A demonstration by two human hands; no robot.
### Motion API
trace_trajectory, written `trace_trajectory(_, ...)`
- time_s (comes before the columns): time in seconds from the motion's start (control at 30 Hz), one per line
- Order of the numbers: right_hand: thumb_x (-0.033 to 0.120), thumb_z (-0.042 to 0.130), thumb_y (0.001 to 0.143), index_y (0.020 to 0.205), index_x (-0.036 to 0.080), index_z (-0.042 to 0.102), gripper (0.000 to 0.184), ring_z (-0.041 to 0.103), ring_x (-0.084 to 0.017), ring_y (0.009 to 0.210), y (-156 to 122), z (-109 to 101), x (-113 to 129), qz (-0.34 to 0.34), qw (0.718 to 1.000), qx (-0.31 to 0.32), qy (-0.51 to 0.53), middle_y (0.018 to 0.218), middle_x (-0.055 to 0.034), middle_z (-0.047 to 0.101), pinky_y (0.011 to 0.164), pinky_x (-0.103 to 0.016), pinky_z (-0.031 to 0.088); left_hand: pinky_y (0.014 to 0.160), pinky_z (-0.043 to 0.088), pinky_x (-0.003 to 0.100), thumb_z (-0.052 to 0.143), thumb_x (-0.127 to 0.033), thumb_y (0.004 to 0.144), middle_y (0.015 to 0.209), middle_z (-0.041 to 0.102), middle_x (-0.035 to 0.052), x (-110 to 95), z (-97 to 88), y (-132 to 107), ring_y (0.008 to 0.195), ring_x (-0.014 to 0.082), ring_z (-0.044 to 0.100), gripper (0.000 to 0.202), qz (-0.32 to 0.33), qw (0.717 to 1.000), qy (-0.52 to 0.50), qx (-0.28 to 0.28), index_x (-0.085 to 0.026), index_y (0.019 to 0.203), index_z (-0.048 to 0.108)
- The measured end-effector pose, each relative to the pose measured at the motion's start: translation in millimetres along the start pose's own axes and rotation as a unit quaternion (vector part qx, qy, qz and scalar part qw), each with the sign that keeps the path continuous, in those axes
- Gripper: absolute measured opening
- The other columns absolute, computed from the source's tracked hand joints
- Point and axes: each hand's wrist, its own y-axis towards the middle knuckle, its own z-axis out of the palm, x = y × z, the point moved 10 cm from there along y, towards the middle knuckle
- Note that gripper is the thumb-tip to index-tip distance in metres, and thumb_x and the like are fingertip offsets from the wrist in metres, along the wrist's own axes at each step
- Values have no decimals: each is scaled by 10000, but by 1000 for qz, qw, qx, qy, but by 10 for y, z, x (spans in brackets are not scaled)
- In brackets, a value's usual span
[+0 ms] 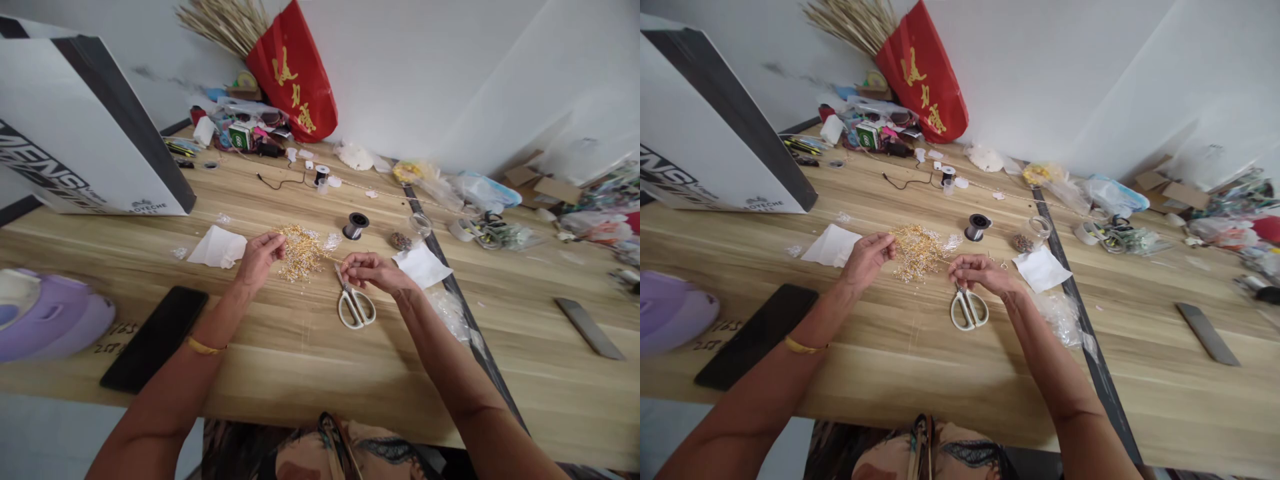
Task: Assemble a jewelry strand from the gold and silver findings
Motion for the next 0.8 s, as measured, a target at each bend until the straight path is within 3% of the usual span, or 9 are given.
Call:
trace_trajectory(0.5,277,702,768,1055,154,660,315,560,-76,585,-188,-180,439,-31,997,-51,-42,803,-47,694,477,-185,420,538,408,196,783,-282,602,620,579,-11,97,-16,-1,550,65,507,230,-26,1000,7,-8,-119,694,649)
trace_trajectory(0.8,284,730,760,942,157,659,233,608,-93,607,-210,-193,712,-79,989,-89,-89,776,-35,694,527,-210,486,540,400,206,771,-301,628,616,573,-15,161,74,-32,546,65,498,233,-38,999,22,11,-119,707,650)
